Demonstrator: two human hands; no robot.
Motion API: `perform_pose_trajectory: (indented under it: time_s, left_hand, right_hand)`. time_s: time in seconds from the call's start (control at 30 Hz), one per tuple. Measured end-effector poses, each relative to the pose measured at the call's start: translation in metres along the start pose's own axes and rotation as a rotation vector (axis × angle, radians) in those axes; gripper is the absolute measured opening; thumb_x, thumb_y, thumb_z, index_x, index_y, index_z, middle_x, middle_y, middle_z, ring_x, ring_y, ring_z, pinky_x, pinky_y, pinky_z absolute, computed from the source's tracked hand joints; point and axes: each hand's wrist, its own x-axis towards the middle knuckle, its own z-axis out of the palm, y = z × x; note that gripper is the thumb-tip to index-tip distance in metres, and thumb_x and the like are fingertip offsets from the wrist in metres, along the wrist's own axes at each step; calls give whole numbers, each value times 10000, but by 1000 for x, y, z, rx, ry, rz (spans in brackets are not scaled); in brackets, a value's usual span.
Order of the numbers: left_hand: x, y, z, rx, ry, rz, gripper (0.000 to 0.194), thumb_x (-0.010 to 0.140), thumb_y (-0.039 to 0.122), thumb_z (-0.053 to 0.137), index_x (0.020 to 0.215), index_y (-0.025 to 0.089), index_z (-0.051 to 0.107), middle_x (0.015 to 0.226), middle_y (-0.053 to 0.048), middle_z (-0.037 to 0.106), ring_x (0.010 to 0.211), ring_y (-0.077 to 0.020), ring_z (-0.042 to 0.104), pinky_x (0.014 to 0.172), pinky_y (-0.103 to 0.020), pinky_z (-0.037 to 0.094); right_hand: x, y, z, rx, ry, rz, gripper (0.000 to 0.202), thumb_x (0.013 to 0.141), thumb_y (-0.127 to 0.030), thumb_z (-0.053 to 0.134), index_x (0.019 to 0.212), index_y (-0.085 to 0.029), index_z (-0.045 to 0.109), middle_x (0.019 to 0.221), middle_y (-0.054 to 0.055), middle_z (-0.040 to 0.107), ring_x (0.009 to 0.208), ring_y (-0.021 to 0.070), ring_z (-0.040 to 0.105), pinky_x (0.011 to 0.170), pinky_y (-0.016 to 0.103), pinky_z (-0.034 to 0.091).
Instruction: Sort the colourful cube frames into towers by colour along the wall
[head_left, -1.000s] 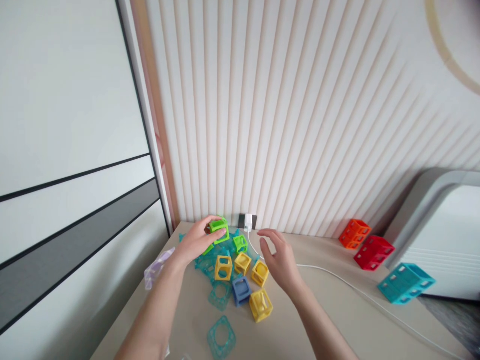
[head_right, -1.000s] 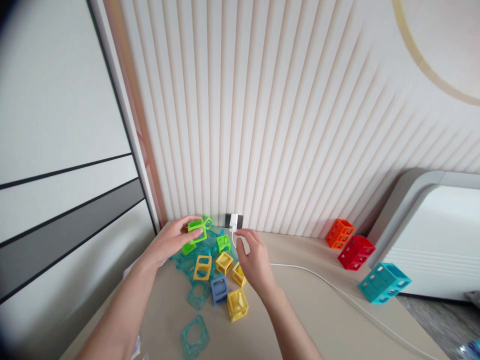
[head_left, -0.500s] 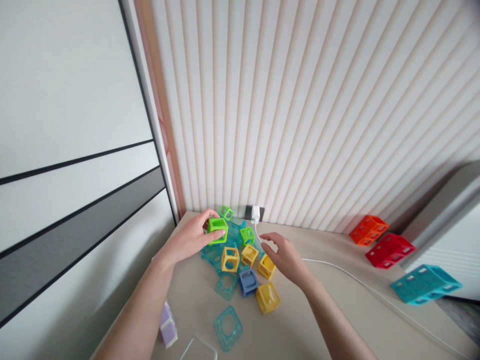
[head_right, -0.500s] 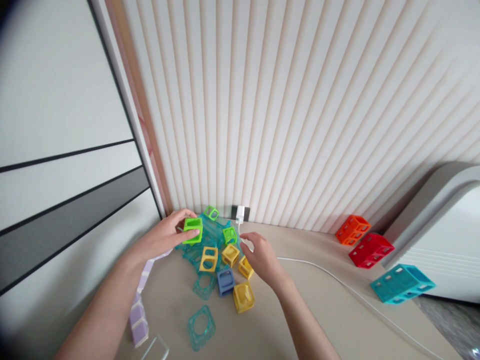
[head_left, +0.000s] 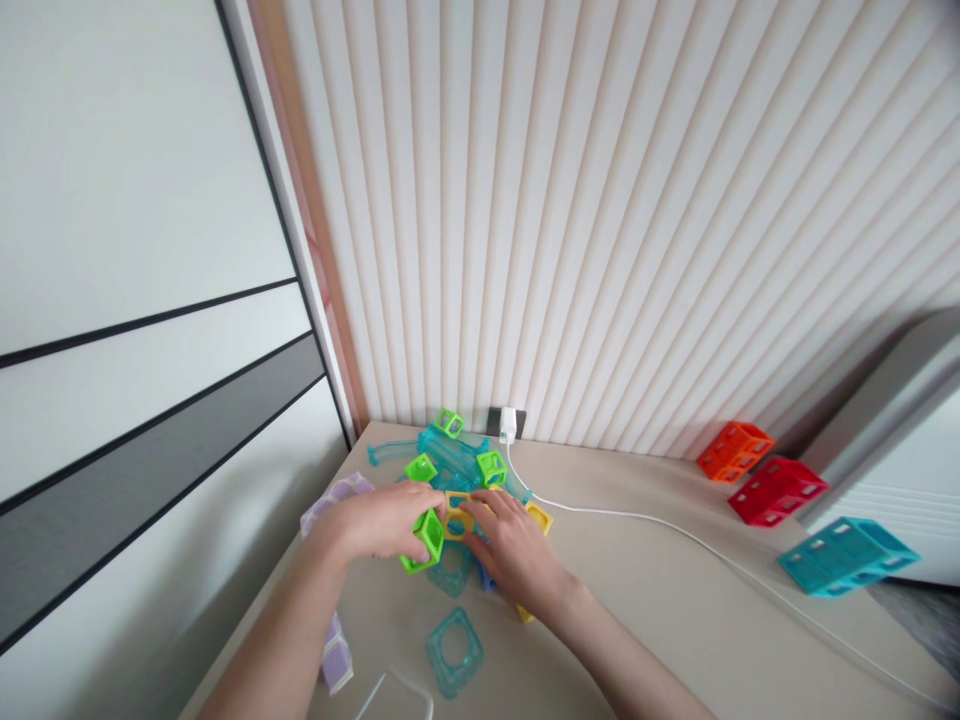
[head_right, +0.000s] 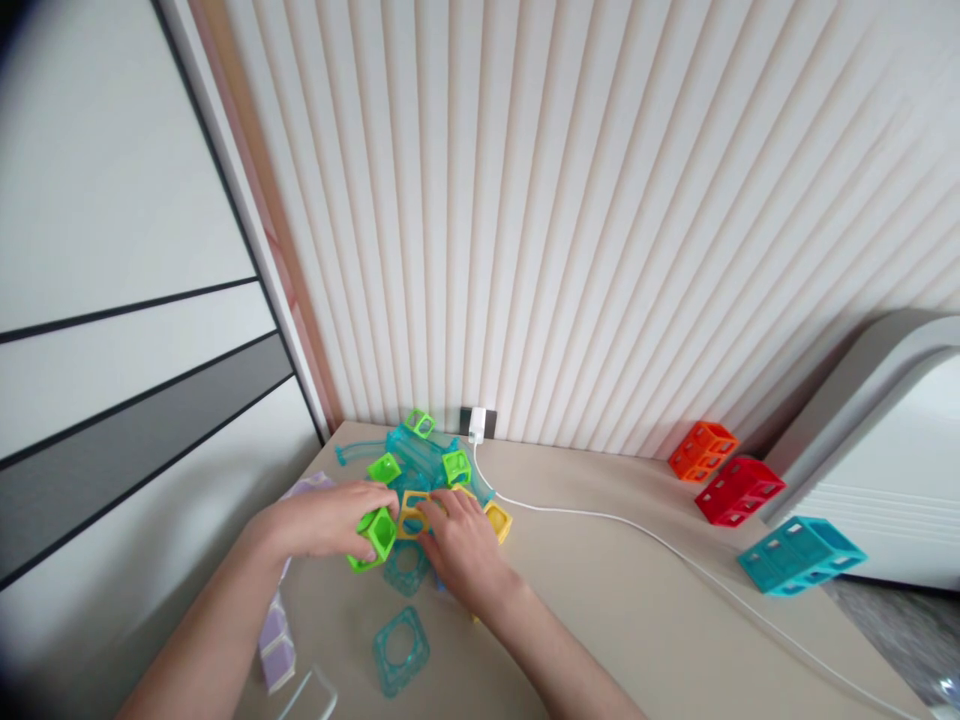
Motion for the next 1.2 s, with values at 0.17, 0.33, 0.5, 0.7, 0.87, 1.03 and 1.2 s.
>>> perform_pose_trajectory:
  time_s: [0.17, 0.33, 0.5, 0.7, 0.87, 1.03, 1.2]
  left_hand:
    - [-5, 3, -4, 11, -8, -13, 375, 721, 202, 733, 1084, 244, 646, 1178, -33, 690, 1186, -267, 628, 1017, -346, 471]
    - [-4, 4, -2, -8, -13, 23, 367, 720, 175, 745, 1068, 245, 649, 1229, -34, 688, 1213, -258, 621, 1040, -342, 464]
    - [5, -2, 6, -106, -12, 83, 403, 695, 156, 792, 1067, 243, 661, 1617, -66, 431, 1448, -282, 466, 1166, -353, 385]
    - [6, -3, 8, -110, -19, 71, 375, 706, 179, 795, 1052, 245, 664, 1611, -80, 420, 1461, -299, 446, 1143, -370, 413]
    - [3, -2, 5, -56, -14, 56, 348, 729, 243, 773, 1061, 260, 672, 1229, -34, 634, 1135, -247, 651, 1005, -331, 483]
    - [-1, -5, 1, -61, -12, -69, 411, 731, 307, 759, 1124, 239, 658, 1174, -59, 659, 1129, -266, 633, 951, -333, 484]
    - [-15, -10, 14, -72, 40, -85, 413, 731, 258, 727, 1129, 242, 617, 1204, -44, 665, 1130, -249, 640, 963, -316, 473]
  right_hand:
    - [4, 6, 1, 79, 50, 92, 91, 983, -182, 629, 1037, -227, 687, 1113, 54, 744, 1066, 230, 681, 952, 321, 505]
    - [5, 10, 5, 129, 76, 235, 130, 1027, -204, 544, 1070, -247, 659, 1074, 41, 766, 1004, 206, 715, 872, 278, 488]
    - [6, 14, 16, 122, 103, 341, 176, 1050, -225, 456, 1078, -231, 630, 941, 56, 773, 866, 229, 737, 723, 280, 454]
    - [6, 16, 22, 181, 148, 399, 221, 1055, -262, 366, 1059, -234, 584, 849, 41, 743, 795, 225, 726, 665, 275, 423]
    - [3, 18, 20, 288, 215, 412, 208, 1021, -265, 337, 1072, -232, 536, 862, 47, 724, 801, 229, 706, 665, 287, 438]
    - [6, 21, 13, 667, 342, 375, 206, 1025, -409, 368, 1026, -244, 491, 778, 6, 682, 662, 187, 624, 608, 278, 450]
    - [12, 22, 1, 904, 338, 296, 345, 1011, -549, 386, 1030, -228, 512, 788, 23, 701, 664, 179, 633, 619, 287, 506]
